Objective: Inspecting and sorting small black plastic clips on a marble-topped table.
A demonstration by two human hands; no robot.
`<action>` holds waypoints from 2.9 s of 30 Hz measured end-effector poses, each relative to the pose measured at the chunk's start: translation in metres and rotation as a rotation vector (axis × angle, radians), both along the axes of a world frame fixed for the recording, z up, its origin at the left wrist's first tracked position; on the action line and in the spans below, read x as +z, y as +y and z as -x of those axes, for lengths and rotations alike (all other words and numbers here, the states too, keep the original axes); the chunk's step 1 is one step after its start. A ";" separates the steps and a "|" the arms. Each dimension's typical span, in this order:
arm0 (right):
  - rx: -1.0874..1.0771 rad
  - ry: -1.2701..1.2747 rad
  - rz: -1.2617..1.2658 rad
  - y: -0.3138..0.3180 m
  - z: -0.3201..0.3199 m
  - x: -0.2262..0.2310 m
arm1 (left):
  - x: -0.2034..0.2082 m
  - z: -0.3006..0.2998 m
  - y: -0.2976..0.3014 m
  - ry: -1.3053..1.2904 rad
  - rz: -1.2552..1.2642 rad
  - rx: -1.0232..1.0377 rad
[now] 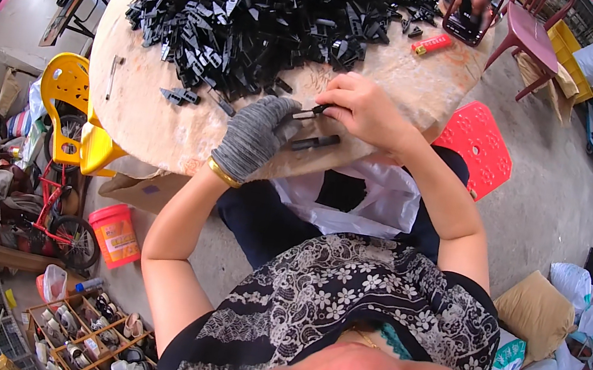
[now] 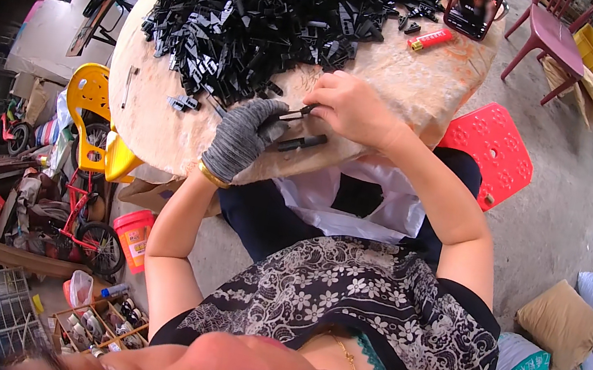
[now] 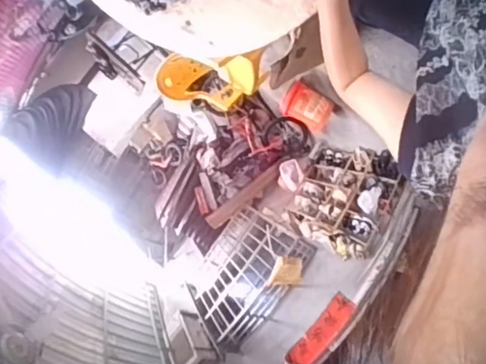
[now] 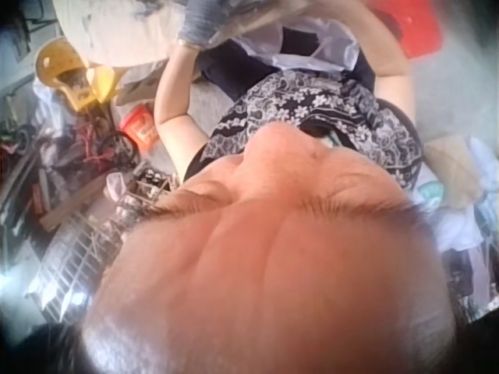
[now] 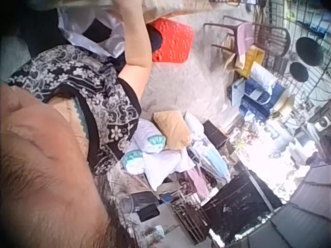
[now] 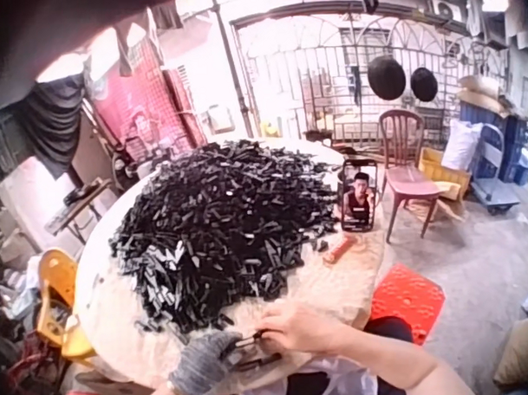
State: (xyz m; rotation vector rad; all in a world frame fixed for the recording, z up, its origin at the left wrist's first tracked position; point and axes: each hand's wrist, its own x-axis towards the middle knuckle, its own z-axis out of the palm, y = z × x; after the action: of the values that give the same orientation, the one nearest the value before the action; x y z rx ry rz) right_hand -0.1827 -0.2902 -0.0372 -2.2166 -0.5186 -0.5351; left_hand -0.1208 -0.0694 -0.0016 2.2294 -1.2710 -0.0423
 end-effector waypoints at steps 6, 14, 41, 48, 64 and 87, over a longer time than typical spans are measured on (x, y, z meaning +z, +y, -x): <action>-0.002 -0.048 0.021 0.001 -0.001 -0.002 | 0.007 0.003 -0.006 0.004 -0.044 0.050; -0.011 -0.089 0.047 0.002 0.001 0.000 | 0.015 0.006 -0.008 -0.102 -0.130 0.068; -0.253 -0.091 0.246 0.013 0.018 0.004 | 0.021 -0.023 -0.061 -0.211 -0.594 -0.186; -0.257 -0.157 0.293 0.019 0.016 0.010 | 0.022 -0.019 -0.070 -0.243 -0.606 -0.191; 0.113 0.404 -0.408 0.006 0.012 0.017 | 0.012 0.028 -0.024 0.058 -0.142 -0.081; 0.119 -0.072 0.331 0.029 -0.056 0.006 | 0.001 -0.044 0.061 0.035 -0.254 0.684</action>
State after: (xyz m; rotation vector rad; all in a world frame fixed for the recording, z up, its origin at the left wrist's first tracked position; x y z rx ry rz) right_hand -0.1264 -0.2616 -0.0310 -2.4643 -0.8219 -0.4950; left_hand -0.0770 -0.0087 -0.0009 2.7537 -0.4478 0.0193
